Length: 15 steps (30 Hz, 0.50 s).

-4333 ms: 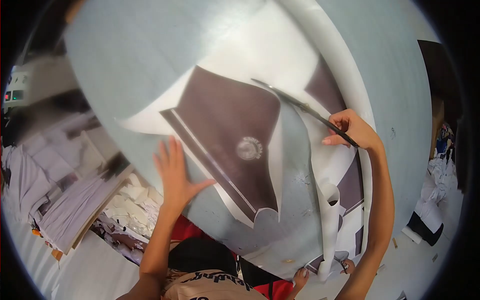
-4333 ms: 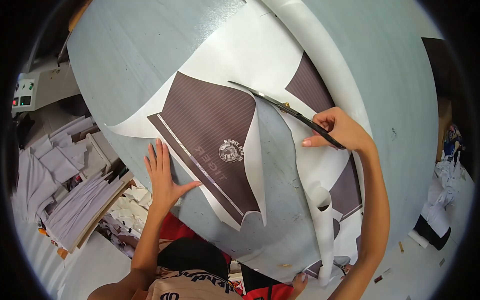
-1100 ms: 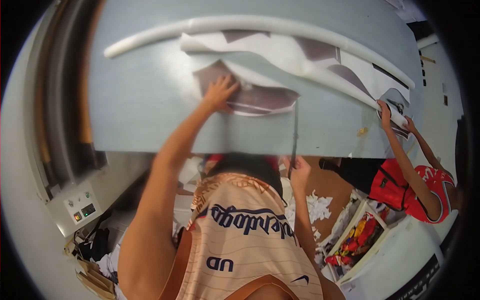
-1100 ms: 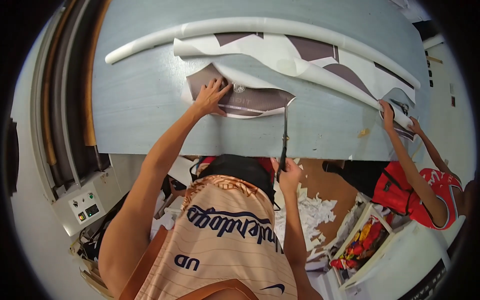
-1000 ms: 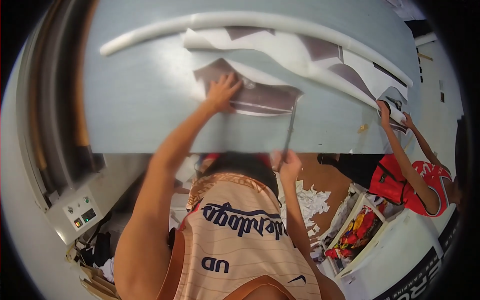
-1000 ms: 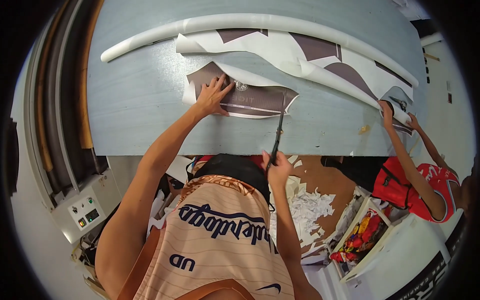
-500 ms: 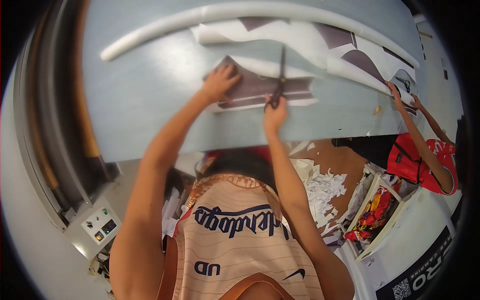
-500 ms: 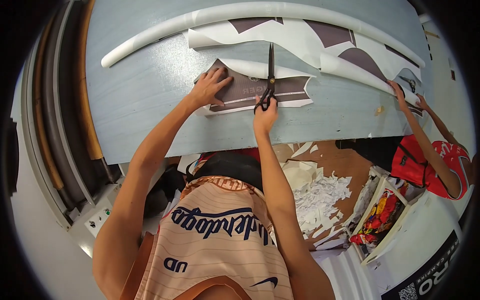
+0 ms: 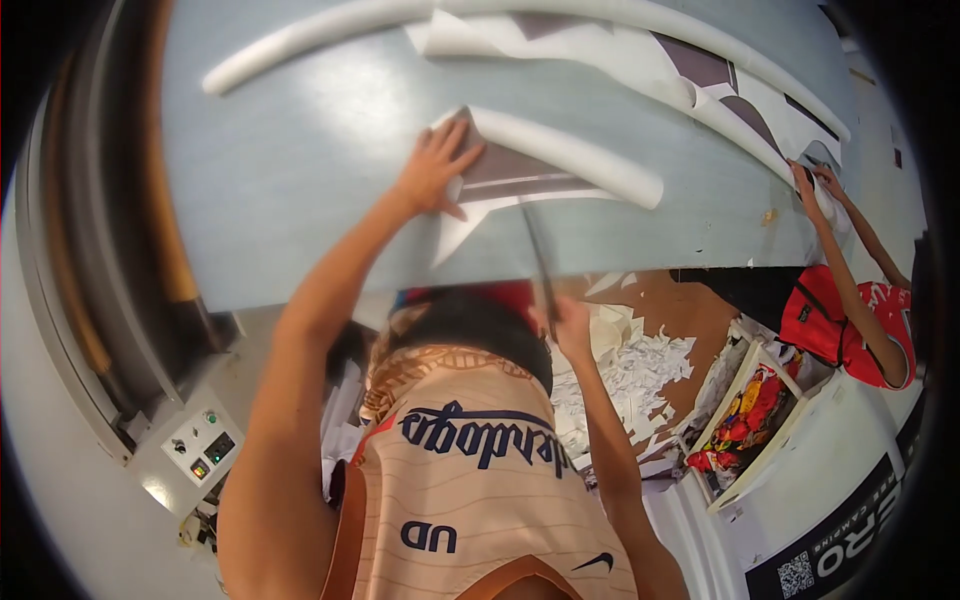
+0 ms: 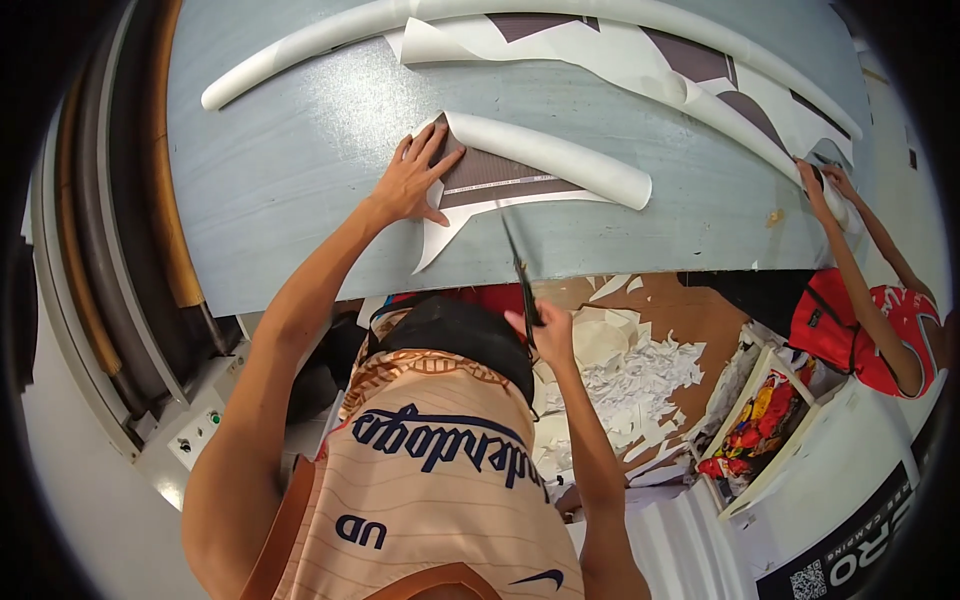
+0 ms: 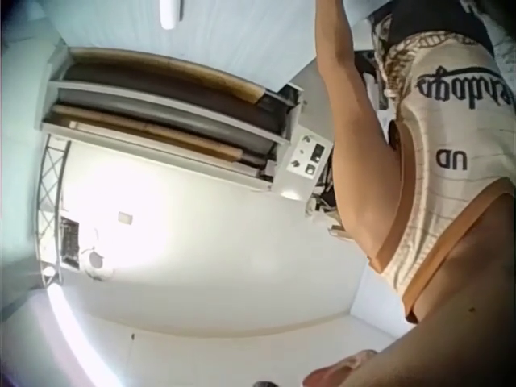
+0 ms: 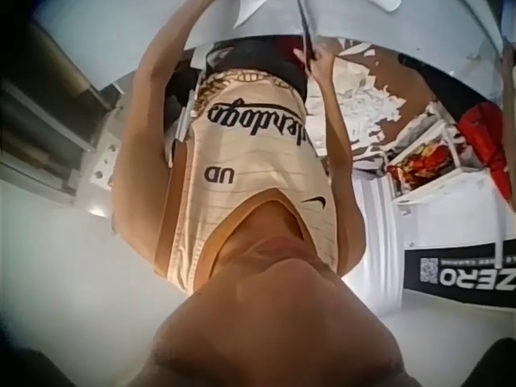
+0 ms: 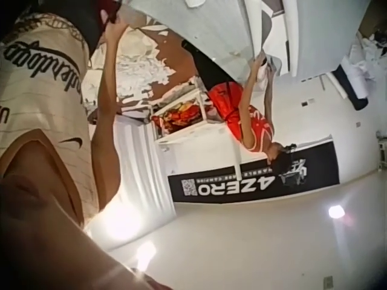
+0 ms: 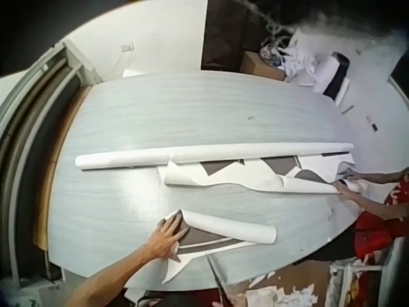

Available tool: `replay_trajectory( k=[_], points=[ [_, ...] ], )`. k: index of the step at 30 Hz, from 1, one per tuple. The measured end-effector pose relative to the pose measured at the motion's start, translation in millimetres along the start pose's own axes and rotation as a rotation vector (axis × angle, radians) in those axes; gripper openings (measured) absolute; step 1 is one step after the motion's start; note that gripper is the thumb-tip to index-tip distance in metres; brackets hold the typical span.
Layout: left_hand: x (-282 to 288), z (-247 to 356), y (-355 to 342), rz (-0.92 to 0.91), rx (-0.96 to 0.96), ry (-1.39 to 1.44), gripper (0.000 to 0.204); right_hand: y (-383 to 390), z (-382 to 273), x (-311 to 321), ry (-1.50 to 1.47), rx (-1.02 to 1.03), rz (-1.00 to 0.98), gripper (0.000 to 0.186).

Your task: Cutting out printed garment pieces from a roll of fabric using scissors.

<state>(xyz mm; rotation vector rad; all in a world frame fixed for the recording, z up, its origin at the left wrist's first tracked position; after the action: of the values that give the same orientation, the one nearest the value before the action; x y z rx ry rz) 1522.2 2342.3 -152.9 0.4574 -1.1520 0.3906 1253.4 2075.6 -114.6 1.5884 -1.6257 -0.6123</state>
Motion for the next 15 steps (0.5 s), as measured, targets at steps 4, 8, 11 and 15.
replay_trajectory(
  k=[4,8,11,15],
  points=[
    [-2.0,-0.6,0.4,-0.048,-0.012,-0.024,0.139,13.8,20.0,10.6,-0.029,-0.226,-0.234,0.030],
    [0.5,-2.7,4.9,-0.109,-0.073,-0.027,0.141,-8.8,7.8,10.9,0.014,-0.266,-0.354,0.040],
    [-1.5,-13.3,8.5,-0.085,-0.115,0.008,0.139,-26.6,-1.6,-1.5,0.051,-0.253,-0.424,0.041],
    [-8.8,-23.1,16.9,-0.059,-0.156,0.096,0.135,-33.4,-2.5,-36.8,0.038,-0.210,-0.412,0.040]
  ],
)
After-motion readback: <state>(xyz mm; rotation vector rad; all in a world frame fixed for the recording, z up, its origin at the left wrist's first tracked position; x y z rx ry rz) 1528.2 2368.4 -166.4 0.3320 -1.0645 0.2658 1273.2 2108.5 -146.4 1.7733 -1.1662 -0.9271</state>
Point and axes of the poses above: each hand's wrist, its own y-axis away from the middle knuckle, its own x-axis out of the back of the hand, z = x × y, the point moved 3 cm from there along -y, towards the middle knuckle, and after that the axes turned 14 degrees about -x, right-handed, at the moved point
